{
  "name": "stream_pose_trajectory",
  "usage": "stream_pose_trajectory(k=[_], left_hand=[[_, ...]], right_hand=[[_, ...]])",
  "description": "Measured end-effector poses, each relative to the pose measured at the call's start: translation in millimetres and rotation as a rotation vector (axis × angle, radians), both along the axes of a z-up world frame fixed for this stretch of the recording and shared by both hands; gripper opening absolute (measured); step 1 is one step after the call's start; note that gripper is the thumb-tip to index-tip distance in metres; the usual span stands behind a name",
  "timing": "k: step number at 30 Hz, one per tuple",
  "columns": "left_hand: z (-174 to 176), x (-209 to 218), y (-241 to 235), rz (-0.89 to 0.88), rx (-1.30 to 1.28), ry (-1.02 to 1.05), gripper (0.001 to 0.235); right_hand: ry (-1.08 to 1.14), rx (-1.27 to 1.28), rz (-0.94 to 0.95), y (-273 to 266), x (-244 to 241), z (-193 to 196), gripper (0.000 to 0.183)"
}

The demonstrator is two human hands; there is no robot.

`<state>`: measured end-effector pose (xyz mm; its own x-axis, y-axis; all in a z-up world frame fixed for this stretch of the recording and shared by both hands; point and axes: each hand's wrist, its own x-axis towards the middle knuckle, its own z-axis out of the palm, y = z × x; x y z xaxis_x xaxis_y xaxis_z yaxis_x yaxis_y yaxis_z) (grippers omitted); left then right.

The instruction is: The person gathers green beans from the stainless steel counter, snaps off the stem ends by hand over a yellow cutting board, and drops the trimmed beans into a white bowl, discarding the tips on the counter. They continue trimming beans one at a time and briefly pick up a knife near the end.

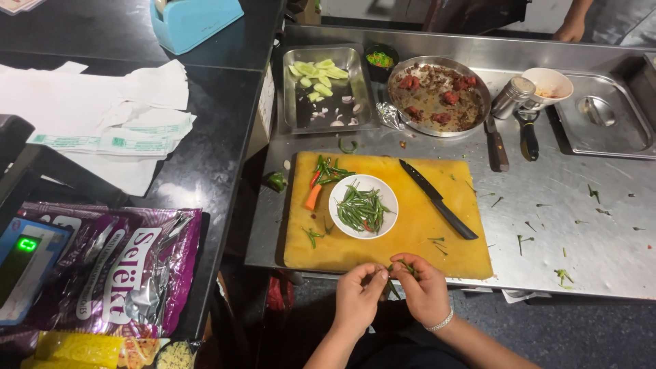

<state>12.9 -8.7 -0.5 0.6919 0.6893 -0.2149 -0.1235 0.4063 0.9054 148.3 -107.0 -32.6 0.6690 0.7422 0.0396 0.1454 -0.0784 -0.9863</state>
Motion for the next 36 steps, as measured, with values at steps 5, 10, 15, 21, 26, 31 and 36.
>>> stream_pose_trajectory(k=[5,10,15,21,26,31,36], left_hand=[[-4,0,1,0.004,-0.104,0.006,0.012],[-10,-4,3,-0.096,-0.052,-0.096,0.014],[-17,5,2,-0.038,0.03,-0.09,0.011],[-33,16,3,0.023,0.32,0.071,0.011],[-71,32,10,-0.404,-0.351,0.004,0.014],[-39,56,23,-0.38,0.077,0.104,0.017],[-16,84,34,-0.338,0.988,0.352,0.014]], right_hand=[[0.005,0.012,0.046,-1,0,4,0.021],[0.754,-0.032,0.025,0,14,-9,0.018],[1.158,-0.005,0.031,0,22,-7,0.026],[0.796,-0.312,0.277,-26,21,-15,0.033],[-0.326,-0.251,0.555,-32,40,22,0.026],[0.141,-0.219,0.546,-63,84,5,0.031],[0.855,0.087,0.205,-51,65,42,0.036]])
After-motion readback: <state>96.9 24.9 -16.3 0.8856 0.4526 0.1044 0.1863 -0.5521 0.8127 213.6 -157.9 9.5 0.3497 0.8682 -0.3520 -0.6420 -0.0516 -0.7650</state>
